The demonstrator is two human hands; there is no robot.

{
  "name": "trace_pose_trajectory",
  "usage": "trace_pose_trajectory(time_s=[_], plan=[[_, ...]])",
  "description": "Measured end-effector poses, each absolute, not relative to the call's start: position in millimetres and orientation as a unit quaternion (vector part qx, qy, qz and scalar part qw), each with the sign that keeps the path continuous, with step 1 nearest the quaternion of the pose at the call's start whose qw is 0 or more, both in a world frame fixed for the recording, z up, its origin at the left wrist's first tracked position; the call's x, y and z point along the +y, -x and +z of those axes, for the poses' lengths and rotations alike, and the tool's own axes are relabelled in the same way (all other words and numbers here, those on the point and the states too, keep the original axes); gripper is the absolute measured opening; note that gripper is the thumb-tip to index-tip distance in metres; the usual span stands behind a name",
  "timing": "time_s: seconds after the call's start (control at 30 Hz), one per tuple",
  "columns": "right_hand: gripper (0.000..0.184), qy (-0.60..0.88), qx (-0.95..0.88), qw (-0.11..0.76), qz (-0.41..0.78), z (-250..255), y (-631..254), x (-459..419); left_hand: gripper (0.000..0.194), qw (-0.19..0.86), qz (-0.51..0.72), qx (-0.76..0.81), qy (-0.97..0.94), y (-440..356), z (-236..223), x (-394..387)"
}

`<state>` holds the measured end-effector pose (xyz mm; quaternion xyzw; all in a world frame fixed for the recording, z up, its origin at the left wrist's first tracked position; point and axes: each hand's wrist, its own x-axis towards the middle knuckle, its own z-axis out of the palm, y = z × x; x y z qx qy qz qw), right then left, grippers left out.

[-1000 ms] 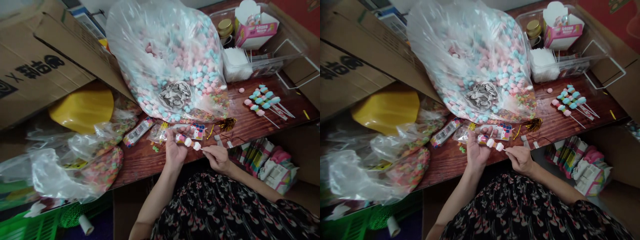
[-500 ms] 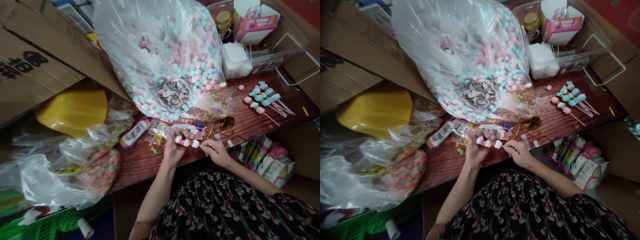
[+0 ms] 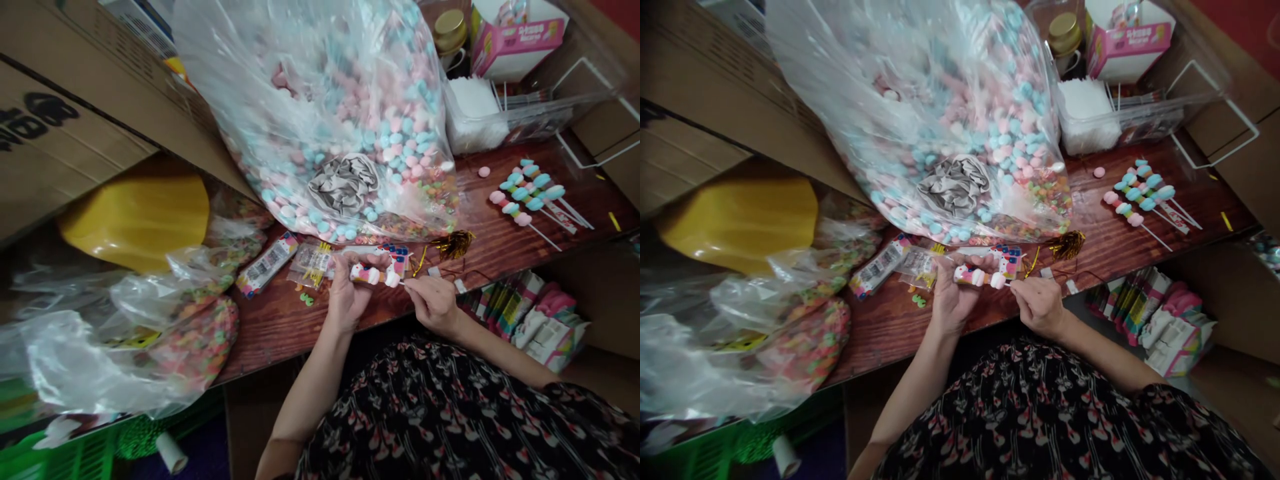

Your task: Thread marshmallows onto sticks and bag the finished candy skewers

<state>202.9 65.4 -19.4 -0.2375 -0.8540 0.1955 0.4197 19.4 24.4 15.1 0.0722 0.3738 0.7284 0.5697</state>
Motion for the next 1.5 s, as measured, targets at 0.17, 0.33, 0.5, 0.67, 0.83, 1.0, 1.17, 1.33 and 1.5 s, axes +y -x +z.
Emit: trace_pose_trajectory(time_s=[0.17, 0.33, 0.5, 0.67, 0.83, 1.0, 1.17, 1.33, 1.5], plan=[[0.019, 0.211, -0.881, 0.403, 0.128, -17.8, -198.3, 60.3, 0.043, 0.521, 0.760, 0.383, -0.062, -29.9, 15.2, 30.4], [0.018, 0.219, -0.851, 0.390, 0.275, -14.2, -196.2, 64.9, 0.047, 0.560, 0.725, 0.391, -0.088, -28.1, 13.4, 27.5], [0.020, 0.300, -0.637, 0.275, 0.655, -9.8, -195.4, 71.1, 0.058, 0.604, 0.682, 0.387, -0.141, -25.7, 14.6, 21.4], [0.023, 0.292, -0.617, 0.250, 0.686, -9.1, -192.7, 62.3, 0.063, 0.615, 0.668, 0.393, -0.146, -29.7, 13.0, 23.2], [0.015, 0.266, -0.759, 0.370, 0.465, -8.3, -187.8, 57.2, 0.058, 0.629, 0.660, 0.393, -0.117, -29.6, 12.6, 29.7], [0.015, 0.304, -0.731, 0.392, 0.469, -7.1, -191.0, 68.3, 0.068, 0.572, 0.706, 0.401, -0.116, -11.9, 23.6, 30.6], [0.014, 0.290, -0.748, 0.386, 0.456, -9.7, -191.3, 66.6, 0.052, 0.489, 0.761, 0.409, -0.119, 3.8, 38.1, 36.7], [0.014, 0.277, -0.781, 0.429, 0.359, -20.0, -189.0, 61.3, 0.040, 0.480, 0.751, 0.430, -0.147, -5.9, 35.3, 44.6], [0.015, 0.288, -0.768, 0.385, 0.422, -18.9, -188.9, 64.6, 0.045, 0.498, 0.720, 0.449, -0.177, -18.6, 25.0, 43.7]])
